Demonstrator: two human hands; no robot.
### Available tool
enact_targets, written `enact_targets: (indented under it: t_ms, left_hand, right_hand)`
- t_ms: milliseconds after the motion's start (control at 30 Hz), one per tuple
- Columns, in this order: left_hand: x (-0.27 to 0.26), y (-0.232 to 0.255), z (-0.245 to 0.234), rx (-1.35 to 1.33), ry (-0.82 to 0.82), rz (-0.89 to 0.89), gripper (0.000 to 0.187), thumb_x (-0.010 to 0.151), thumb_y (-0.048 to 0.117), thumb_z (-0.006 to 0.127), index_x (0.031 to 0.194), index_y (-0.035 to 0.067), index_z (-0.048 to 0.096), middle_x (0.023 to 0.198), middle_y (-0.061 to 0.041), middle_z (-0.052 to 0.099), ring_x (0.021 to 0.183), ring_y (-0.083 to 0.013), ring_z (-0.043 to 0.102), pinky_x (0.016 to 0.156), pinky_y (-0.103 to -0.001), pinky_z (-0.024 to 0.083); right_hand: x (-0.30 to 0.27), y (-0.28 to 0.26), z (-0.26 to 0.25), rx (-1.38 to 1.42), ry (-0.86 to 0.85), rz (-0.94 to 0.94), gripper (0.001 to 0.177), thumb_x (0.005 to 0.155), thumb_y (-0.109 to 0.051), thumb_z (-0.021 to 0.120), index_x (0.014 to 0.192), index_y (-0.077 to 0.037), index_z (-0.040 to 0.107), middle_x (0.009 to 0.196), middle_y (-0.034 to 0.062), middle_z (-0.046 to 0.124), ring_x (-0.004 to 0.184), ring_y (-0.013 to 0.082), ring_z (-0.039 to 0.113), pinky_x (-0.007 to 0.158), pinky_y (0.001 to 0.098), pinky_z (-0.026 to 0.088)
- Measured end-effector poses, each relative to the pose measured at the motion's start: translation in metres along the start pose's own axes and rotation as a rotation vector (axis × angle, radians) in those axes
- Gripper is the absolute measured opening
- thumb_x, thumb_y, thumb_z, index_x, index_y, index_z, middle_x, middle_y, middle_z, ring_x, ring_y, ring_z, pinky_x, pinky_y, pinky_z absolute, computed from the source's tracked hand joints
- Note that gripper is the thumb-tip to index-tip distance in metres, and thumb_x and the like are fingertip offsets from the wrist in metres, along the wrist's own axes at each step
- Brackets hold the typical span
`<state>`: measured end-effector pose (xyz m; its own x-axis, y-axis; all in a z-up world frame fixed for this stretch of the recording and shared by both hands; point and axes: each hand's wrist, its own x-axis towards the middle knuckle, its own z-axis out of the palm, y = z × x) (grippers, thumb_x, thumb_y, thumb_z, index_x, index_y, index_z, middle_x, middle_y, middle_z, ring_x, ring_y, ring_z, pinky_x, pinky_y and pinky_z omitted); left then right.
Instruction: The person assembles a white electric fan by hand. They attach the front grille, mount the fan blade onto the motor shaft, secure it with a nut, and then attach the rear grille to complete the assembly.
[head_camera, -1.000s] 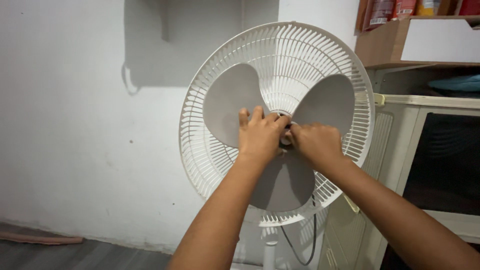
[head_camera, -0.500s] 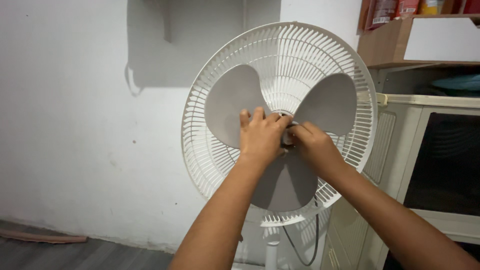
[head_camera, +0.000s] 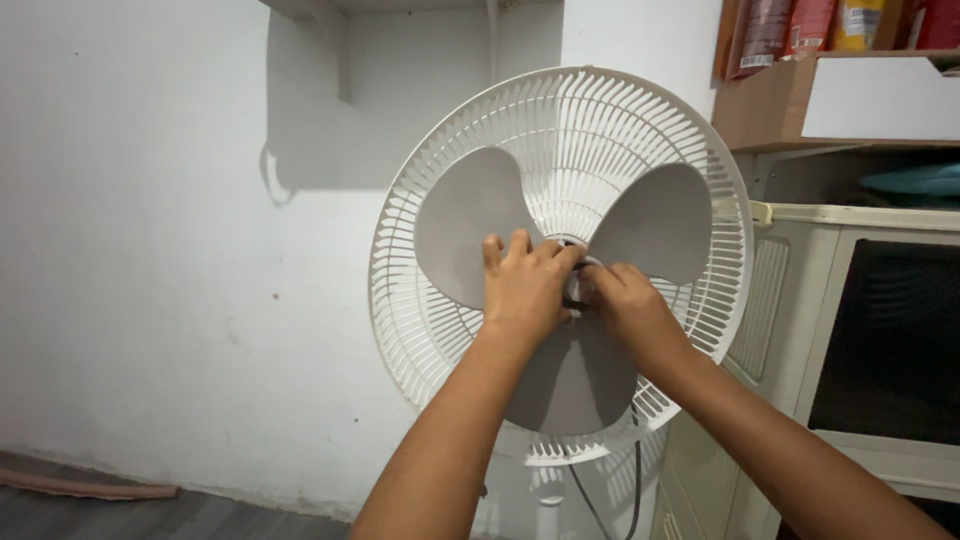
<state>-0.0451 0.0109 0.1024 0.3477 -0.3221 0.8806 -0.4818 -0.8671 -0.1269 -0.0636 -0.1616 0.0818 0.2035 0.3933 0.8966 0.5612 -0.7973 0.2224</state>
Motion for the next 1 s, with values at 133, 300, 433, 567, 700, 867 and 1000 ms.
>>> enact_targets:
  t_ms: [133, 300, 433, 567, 700, 867, 1000]
  left_hand:
    - [-0.001, -0.001, 0.002, -0.008, 0.024, -0.001, 0.078, 0.054, 0.035, 0.095, 0.127, 0.031, 0.067, 0.117, 0.007, 0.07, 0.119, -0.0229, 0.056, 0.103, -0.055, 0.03]
    - [0.0, 0.0, 0.004, -0.024, 0.016, -0.008, 0.076, 0.055, 0.035, 0.095, 0.127, 0.032, 0.067, 0.118, 0.008, 0.07, 0.118, -0.0231, 0.056, 0.103, -0.055, 0.029]
    - [0.0, -0.001, 0.004, 0.003, 0.005, -0.015, 0.077, 0.056, 0.032, 0.094, 0.127, 0.033, 0.066, 0.117, 0.01, 0.07, 0.119, -0.022, 0.056, 0.103, -0.055, 0.03]
    - [-0.001, -0.001, 0.005, -0.004, 0.007, -0.014, 0.077, 0.056, 0.031, 0.094, 0.128, 0.033, 0.066, 0.118, 0.009, 0.069, 0.118, -0.0228, 0.056, 0.103, -0.056, 0.03]
    - [-0.002, -0.002, 0.007, -0.007, 0.041, -0.006, 0.079, 0.055, 0.031, 0.094, 0.129, 0.032, 0.065, 0.118, 0.009, 0.07, 0.118, -0.0241, 0.056, 0.103, -0.057, 0.03]
    - [-0.003, -0.001, 0.009, -0.039, 0.065, -0.009, 0.076, 0.056, 0.032, 0.094, 0.127, 0.031, 0.067, 0.117, 0.008, 0.07, 0.116, -0.024, 0.057, 0.102, -0.056, 0.031]
    - [-0.004, -0.001, 0.007, -0.051, 0.069, -0.011, 0.078, 0.054, 0.032, 0.094, 0.126, 0.03, 0.067, 0.117, 0.008, 0.07, 0.115, -0.024, 0.057, 0.1, -0.055, 0.032]
  right_hand:
    - [0.001, -0.004, -0.004, -0.012, -0.035, -0.026, 0.027, 0.081, -0.003, 0.07, 0.108, -0.001, 0.067, 0.094, 0.0143, 0.065, 0.088, 0.0334, 0.065, 0.078, 0.0435, 0.054]
    - [0.006, -0.006, -0.003, -0.058, -0.056, 0.007, 0.014, 0.086, -0.009, 0.073, 0.098, -0.002, 0.069, 0.094, 0.013, 0.066, 0.088, 0.0338, 0.065, 0.079, 0.0445, 0.054]
    - [0.009, -0.003, -0.003, -0.089, -0.092, -0.233, 0.029, 0.076, -0.004, 0.07, 0.104, 0.0, 0.07, 0.116, 0.0146, 0.069, 0.099, 0.0352, 0.066, 0.087, 0.0429, 0.055]
    - [0.01, 0.004, -0.005, -0.093, -0.144, -0.318, 0.031, 0.077, -0.002, 0.068, 0.108, 0.001, 0.072, 0.12, 0.0149, 0.069, 0.115, 0.0348, 0.065, 0.095, 0.0401, 0.055]
    - [0.012, 0.007, -0.006, -0.032, -0.121, -0.307, 0.029, 0.079, -0.003, 0.07, 0.107, 0.002, 0.073, 0.12, 0.0174, 0.068, 0.114, 0.0347, 0.066, 0.096, 0.0414, 0.055]
    - [0.011, 0.001, -0.003, -0.113, -0.045, -0.179, 0.027, 0.081, -0.012, 0.076, 0.105, 0.002, 0.073, 0.107, 0.0177, 0.069, 0.096, 0.0337, 0.068, 0.084, 0.0418, 0.057]
    - [0.01, -0.003, 0.002, -0.377, -0.082, 0.022, 0.025, 0.082, -0.028, 0.081, 0.083, -0.006, 0.07, 0.085, 0.0086, 0.067, 0.08, 0.0256, 0.068, 0.066, 0.039, 0.057]
